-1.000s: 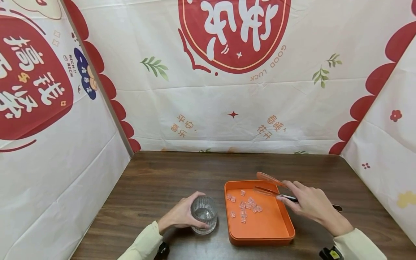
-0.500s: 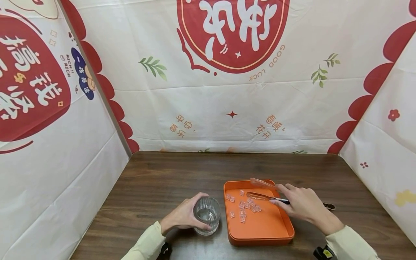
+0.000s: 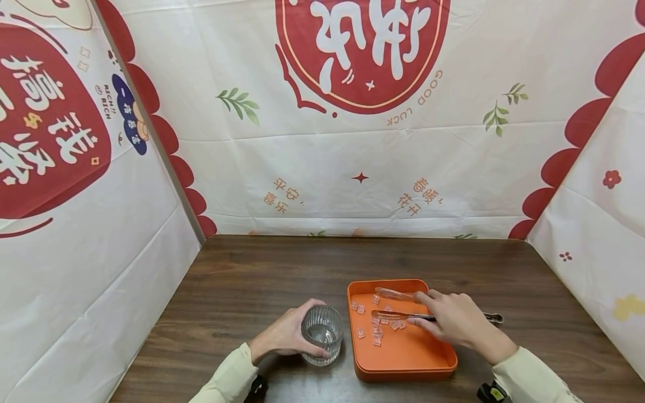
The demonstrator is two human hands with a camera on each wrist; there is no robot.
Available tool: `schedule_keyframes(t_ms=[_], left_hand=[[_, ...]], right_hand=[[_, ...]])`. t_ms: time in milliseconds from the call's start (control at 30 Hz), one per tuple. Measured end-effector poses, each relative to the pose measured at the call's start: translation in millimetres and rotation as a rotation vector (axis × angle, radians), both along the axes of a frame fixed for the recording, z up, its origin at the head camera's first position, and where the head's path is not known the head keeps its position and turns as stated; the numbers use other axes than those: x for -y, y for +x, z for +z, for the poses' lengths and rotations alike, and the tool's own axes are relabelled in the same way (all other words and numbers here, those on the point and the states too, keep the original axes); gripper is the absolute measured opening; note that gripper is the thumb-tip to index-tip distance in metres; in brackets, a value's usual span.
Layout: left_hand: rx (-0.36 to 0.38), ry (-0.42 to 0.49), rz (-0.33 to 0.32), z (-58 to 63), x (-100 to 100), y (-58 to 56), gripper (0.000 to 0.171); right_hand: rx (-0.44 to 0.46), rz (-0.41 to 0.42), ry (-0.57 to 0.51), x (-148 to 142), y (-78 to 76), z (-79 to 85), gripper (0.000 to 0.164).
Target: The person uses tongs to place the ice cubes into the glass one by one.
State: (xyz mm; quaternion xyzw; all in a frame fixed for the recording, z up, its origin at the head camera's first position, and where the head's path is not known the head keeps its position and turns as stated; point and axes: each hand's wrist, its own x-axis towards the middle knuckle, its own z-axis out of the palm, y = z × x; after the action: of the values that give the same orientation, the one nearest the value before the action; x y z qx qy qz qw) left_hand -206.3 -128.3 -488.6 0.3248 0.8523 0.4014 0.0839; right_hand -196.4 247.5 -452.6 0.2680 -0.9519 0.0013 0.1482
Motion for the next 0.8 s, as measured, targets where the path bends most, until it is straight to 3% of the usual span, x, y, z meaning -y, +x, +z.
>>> schedule_keyframes(t_ms=[800], left_hand=[[-0.003, -0.048, 0.007, -1.0, -1, 1.8, 0.085]], right_hand=[[-0.017, 0.052, 0.091, 13, -3.7, -4.1, 0.043]])
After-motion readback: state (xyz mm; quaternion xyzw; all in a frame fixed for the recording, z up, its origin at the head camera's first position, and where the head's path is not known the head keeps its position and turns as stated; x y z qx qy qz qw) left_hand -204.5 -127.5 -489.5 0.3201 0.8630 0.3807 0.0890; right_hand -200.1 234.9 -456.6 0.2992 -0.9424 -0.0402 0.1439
